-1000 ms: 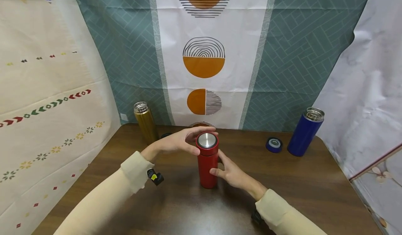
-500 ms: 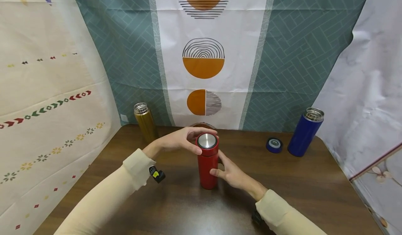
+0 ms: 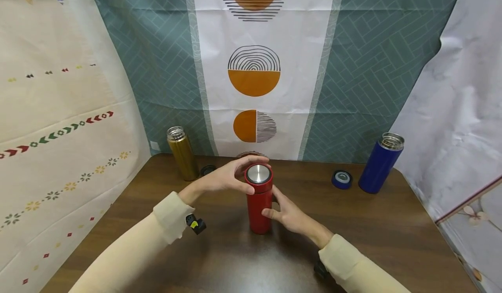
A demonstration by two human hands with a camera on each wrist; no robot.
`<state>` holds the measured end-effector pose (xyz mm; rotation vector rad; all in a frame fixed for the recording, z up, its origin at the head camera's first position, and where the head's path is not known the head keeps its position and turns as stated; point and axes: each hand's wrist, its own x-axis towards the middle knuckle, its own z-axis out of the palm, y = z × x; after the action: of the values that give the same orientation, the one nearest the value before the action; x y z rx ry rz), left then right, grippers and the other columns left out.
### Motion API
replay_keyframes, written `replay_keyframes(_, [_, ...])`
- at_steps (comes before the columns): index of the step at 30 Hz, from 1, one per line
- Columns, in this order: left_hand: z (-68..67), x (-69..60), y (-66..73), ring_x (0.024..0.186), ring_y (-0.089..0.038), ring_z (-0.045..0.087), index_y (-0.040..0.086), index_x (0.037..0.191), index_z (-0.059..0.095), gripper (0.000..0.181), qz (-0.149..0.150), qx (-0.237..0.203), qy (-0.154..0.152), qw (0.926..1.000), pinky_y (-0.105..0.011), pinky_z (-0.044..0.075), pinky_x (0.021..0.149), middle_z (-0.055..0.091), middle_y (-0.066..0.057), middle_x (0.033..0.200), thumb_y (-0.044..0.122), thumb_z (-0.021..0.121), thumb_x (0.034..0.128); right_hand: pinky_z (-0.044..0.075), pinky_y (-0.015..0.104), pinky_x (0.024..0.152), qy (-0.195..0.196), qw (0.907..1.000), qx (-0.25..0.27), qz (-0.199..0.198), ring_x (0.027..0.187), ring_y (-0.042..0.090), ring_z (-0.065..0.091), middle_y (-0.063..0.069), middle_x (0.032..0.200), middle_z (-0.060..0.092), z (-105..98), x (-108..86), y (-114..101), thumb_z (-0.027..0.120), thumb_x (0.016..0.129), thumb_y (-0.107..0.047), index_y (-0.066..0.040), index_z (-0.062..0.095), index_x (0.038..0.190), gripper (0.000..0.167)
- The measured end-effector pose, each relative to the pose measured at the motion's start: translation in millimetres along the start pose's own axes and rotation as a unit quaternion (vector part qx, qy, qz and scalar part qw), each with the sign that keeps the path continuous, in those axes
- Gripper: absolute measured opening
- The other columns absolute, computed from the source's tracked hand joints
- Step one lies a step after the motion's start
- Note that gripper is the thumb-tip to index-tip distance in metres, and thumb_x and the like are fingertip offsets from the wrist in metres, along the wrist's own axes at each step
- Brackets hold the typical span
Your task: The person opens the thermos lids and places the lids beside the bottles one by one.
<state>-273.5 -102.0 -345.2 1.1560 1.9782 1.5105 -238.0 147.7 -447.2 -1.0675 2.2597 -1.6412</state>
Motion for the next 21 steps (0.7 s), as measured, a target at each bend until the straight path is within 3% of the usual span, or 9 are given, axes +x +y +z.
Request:
replay_keyframes(5, [-13.8,5.8,3.3,0.141,-0.018,0.047,0.015,0.162,0.035,0.080,-0.007,0.023,-0.065,0.9976,-0.045,0.040,0.117,0.046,0.002,0.158,0.018,0.075,0.0927,0.026,0.076,0.113,0.002,1.0000,0.005,-0.003,0.148,0.051,0.031,0.024,0.159,0.039,0,0.5,-1,0.069,0.100,-0.020,0.001,0.029,0.158,0.074])
replay_keyframes(9, [-18.7,7.8,3.4,0.139,-0.018,0.049,0.017,0.160,0.040,0.075,-0.017,0.026,-0.080,0.9963,-0.042,0.041,0.116,0.049,0.002,0.156,0.018,0.074,0.0935,0.025,0.076,0.114,0.002,1.0000,0.007,0.003,0.149,0.050,0.030,0.023,0.160,0.038,0,1.2,0,0.069,0.100,-0.020,0.000,0.028,0.159,0.075])
replay_keyframes(14, [-16.4,5.9,2.9,0.133,-0.020,0.055,0.020,0.155,0.049,0.067,-0.028,0.026,-0.066,0.9971,-0.041,0.046,0.112,0.058,0.001,0.146,0.021,0.075,0.0929,0.026,0.076,0.114,0.002,0.9999,0.008,0.008,0.149,0.051,0.030,0.024,0.160,0.038,1,1.4,1,0.069,0.100,-0.021,0.000,0.028,0.159,0.076])
replay_keyframes(21, [-3.6,2.9,-1.9,0.131,-0.019,0.055,0.015,0.147,0.051,0.067,-0.020,0.023,-0.001,0.9995,-0.045,0.042,0.115,0.060,-0.002,0.139,0.030,0.080,0.0892,0.027,0.077,0.113,0.002,1.0000,0.004,0.006,0.148,0.051,0.030,0.024,0.160,0.038,0,0.6,1,0.070,0.100,-0.023,-0.001,0.027,0.160,0.077])
